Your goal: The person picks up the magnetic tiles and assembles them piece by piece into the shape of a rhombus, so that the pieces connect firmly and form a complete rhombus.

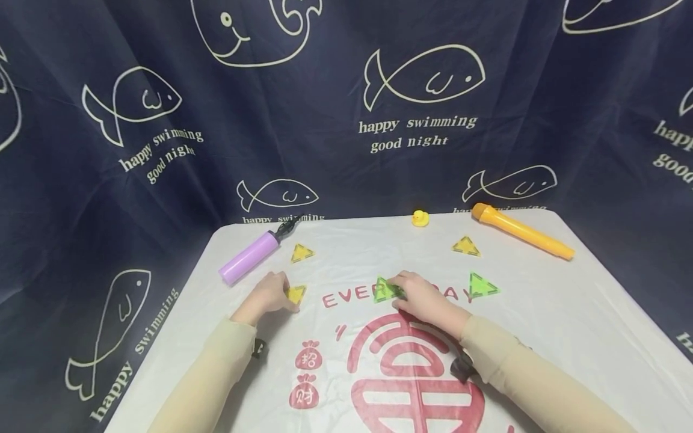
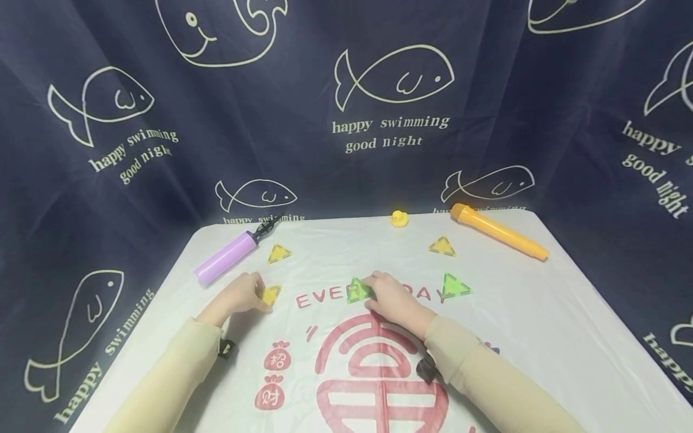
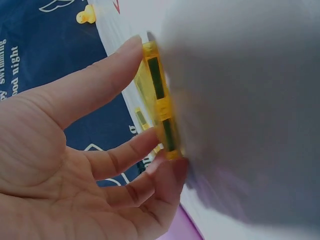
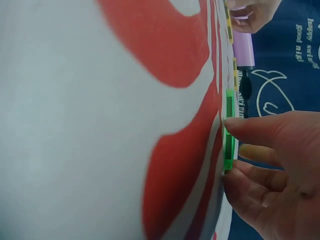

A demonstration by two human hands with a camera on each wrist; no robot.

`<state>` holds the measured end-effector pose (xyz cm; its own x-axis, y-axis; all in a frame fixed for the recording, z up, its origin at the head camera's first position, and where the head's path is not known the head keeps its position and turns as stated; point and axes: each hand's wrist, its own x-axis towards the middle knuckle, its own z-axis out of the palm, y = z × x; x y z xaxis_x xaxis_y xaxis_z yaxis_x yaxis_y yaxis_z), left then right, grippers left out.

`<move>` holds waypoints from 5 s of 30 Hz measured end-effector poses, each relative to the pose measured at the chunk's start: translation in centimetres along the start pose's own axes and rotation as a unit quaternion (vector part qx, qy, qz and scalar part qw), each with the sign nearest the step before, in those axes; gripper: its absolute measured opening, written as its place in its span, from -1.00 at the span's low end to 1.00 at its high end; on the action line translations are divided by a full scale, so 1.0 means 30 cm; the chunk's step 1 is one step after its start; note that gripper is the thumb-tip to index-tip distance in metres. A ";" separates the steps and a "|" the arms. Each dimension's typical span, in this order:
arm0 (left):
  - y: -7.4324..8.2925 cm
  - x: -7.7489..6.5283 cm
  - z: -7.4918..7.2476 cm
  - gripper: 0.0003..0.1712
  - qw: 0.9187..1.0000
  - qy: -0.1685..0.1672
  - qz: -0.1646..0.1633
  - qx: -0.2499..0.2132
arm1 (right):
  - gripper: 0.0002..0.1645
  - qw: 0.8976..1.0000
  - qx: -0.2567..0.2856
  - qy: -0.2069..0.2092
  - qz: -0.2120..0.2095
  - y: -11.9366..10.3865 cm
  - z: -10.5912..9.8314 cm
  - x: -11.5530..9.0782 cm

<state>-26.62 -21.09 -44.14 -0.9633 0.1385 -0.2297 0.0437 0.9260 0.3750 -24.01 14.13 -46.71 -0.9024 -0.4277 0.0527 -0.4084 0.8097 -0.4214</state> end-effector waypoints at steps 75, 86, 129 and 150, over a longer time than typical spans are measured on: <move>0.384 0.118 0.196 -0.64 0.951 0.009 0.031 -0.308 | -0.53 0.997 0.072 0.001 0.032 -0.011 0.026 0.109; 0.372 0.134 0.209 -0.68 0.954 0.007 0.064 -0.292 | -0.52 0.996 0.080 0.002 0.037 -0.021 0.026 0.104; 0.061 0.285 0.010 -0.20 0.959 0.153 -0.100 -0.216 | -0.01 0.967 0.122 -0.212 -0.077 0.101 -0.068 0.249; 0.110 0.355 0.016 0.17 0.970 0.129 -0.176 -0.104 | -0.03 0.993 0.073 -0.079 -0.039 0.058 -0.018 0.197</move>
<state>-36.60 -16.39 -45.79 -0.9443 -0.2906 -0.1545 -0.3286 0.8053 0.4935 -30.12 13.21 -46.63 -0.8316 -0.5534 -0.0469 -0.4411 0.7094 -0.5497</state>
